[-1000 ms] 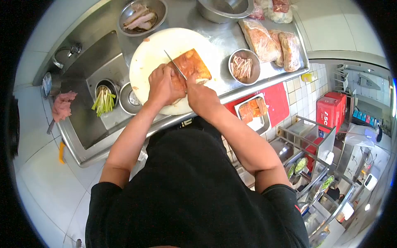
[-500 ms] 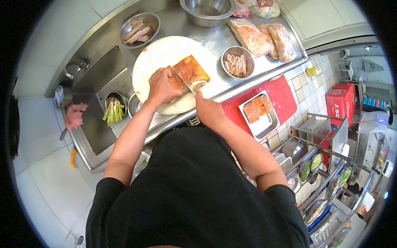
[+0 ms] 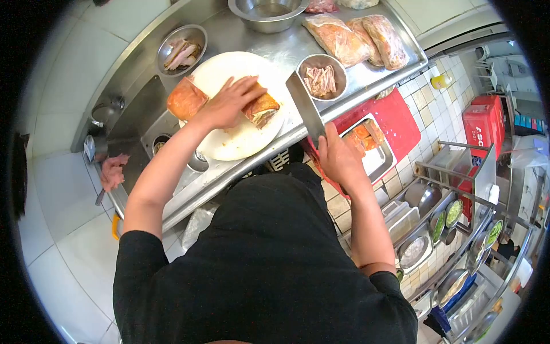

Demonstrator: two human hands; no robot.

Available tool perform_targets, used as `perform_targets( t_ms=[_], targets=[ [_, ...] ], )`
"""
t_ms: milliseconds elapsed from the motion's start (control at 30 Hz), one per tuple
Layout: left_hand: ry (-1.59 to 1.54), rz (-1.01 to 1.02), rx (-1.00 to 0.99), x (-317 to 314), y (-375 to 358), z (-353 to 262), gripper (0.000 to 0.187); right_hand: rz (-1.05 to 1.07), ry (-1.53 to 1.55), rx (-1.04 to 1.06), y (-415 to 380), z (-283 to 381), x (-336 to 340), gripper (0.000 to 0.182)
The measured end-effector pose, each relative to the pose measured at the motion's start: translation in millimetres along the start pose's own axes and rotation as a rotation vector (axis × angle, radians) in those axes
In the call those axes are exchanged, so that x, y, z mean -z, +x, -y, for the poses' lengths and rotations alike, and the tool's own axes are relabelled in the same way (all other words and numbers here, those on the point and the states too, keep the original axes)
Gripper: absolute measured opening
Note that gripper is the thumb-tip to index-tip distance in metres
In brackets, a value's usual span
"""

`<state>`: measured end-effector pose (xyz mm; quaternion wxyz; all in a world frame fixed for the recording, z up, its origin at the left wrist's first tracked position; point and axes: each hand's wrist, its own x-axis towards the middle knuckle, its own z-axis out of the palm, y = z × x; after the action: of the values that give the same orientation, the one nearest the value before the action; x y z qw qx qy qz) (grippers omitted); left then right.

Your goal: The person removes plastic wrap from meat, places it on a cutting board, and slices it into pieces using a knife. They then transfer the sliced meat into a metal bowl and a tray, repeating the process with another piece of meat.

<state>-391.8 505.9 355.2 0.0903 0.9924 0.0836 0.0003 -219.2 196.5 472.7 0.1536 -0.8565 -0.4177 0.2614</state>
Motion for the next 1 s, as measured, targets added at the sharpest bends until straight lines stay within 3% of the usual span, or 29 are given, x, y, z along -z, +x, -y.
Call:
perform_targets(
  t_ms=[33,67,133,200,267,333,400,533,600,633,733,800,867,1000],
  targets=[
    [0.023,-0.065,-0.17,-14.1,14.6,4.3,0.099,-0.013,-0.019,-0.012,5.0,-11.3,-4.4,0.023],
    [0.028,-0.069,-0.178,-8.7,25.5,6.8,0.099,-0.026,-0.038,-0.025,8.2,-20.2,-8.5,0.022],
    [-0.166,0.205,-0.125,20.0,41.0,3.8,0.095,-0.048,-0.028,-0.006,6.4,-24.6,-11.7,0.022],
    [-0.249,0.283,-0.064,36.2,40.4,-4.4,0.089,-0.052,0.049,0.027,1.7,-22.1,-15.2,0.022],
    [-0.533,0.329,0.264,27.6,30.0,2.4,0.086,-0.024,0.075,-0.006,-1.9,-26.0,-21.3,0.023],
    [-1.028,0.401,0.463,9.7,15.8,19.3,0.082,0.042,0.233,-0.139,-4.8,-34.9,-32.5,0.024],
    [-1.491,0.332,0.682,4.8,-6.9,19.3,0.075,0.025,0.24,-0.083,-6.5,-47.1,-42.2,0.025],
    [-1.499,0.211,0.821,22.9,-24.4,8.1,0.079,0.034,0.204,-0.022,-0.2,-52.6,-42.3,0.027],
    [-0.933,0.176,0.863,39.7,-24.1,-5.4,0.081,0.054,0.184,0.004,8.2,-49.2,-41.1,0.027],
    [-0.687,0.052,0.802,29.2,-24.7,-11.8,0.086,0.021,0.175,0.054,12.7,-45.2,-42.0,0.027],
    [-0.432,-0.081,0.859,14.3,-31.2,-50.6,0.093,-0.006,0.1,0.118,22.2,-21.2,-38.2,0.026],
    [-0.488,-0.122,0.896,-5.6,-43.7,-59.1,0.101,0.0,0.032,0.127,24.9,-5.4,-37.0,0.026],
    [-0.64,-0.42,0.821,-21.6,-64.5,-59.3,0.104,-0.021,-0.025,0.26,26.4,6.9,-39.3,0.026],
    [-0.795,-0.394,0.835,-14.0,-107.1,-54.8,0.093,0.031,-0.158,0.376,24.3,51.6,-41.2,0.022]
  ],
)
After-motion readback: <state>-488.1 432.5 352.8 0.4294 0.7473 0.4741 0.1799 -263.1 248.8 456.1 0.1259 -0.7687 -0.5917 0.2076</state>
